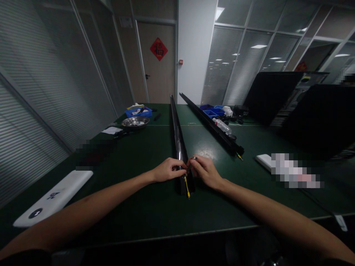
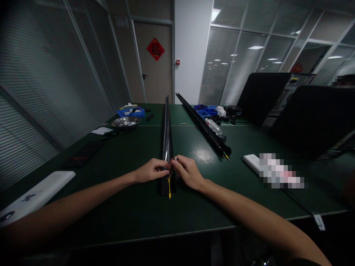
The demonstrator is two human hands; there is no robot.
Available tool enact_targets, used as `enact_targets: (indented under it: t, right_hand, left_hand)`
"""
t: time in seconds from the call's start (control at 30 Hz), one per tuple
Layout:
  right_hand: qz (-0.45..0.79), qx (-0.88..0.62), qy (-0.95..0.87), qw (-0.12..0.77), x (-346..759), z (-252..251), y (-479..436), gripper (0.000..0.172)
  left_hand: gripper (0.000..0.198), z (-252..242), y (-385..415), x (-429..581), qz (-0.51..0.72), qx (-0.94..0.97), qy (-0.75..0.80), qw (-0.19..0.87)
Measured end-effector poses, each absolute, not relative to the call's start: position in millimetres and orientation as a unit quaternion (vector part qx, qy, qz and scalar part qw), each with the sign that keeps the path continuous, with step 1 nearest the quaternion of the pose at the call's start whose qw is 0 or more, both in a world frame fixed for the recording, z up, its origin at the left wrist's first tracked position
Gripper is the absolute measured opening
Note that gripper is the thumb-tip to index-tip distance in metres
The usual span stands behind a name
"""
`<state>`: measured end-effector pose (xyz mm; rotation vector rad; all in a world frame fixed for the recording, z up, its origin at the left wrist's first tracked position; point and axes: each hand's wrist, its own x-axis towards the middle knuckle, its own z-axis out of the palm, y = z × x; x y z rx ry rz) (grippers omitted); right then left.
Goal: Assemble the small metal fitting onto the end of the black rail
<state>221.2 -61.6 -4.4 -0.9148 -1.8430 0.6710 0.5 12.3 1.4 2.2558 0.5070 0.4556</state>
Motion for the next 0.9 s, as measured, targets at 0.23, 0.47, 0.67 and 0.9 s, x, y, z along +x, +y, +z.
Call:
enact_targets:
  t: [0.23, 0.47, 0.67, 0.9]
  right_hand:
    - [0.282, -0.376, -0.739, 0.482, 221.3, -4.2, -61.5, 0.036]
    - [0.309, -0.366, -0.734, 0.481, 221.5, -8.0, -59.4, 0.033]
    - [0.311, -0.368, -0.734, 0.479, 221.6, -7.6, -59.4, 0.034]
    - [0.286, -0.379, -0.743, 0.472, 221.9, -5.3, -60.2, 0.036]
  left_hand:
    - [0.028, -1.1, 14.3, 0.6, 0.177, 0.891, 0.191, 0.371]
    - [0.028, -4.4, 15.5, 0.9, 0.182, 0.895, 0.186, 0.361]
    - [0.026, -2.0, 15.3, 0.7, 0.181, 0.898, 0.182, 0.358]
    - [0.027, -0.8, 13.7, 1.1, 0.180, 0.897, 0.186, 0.359]
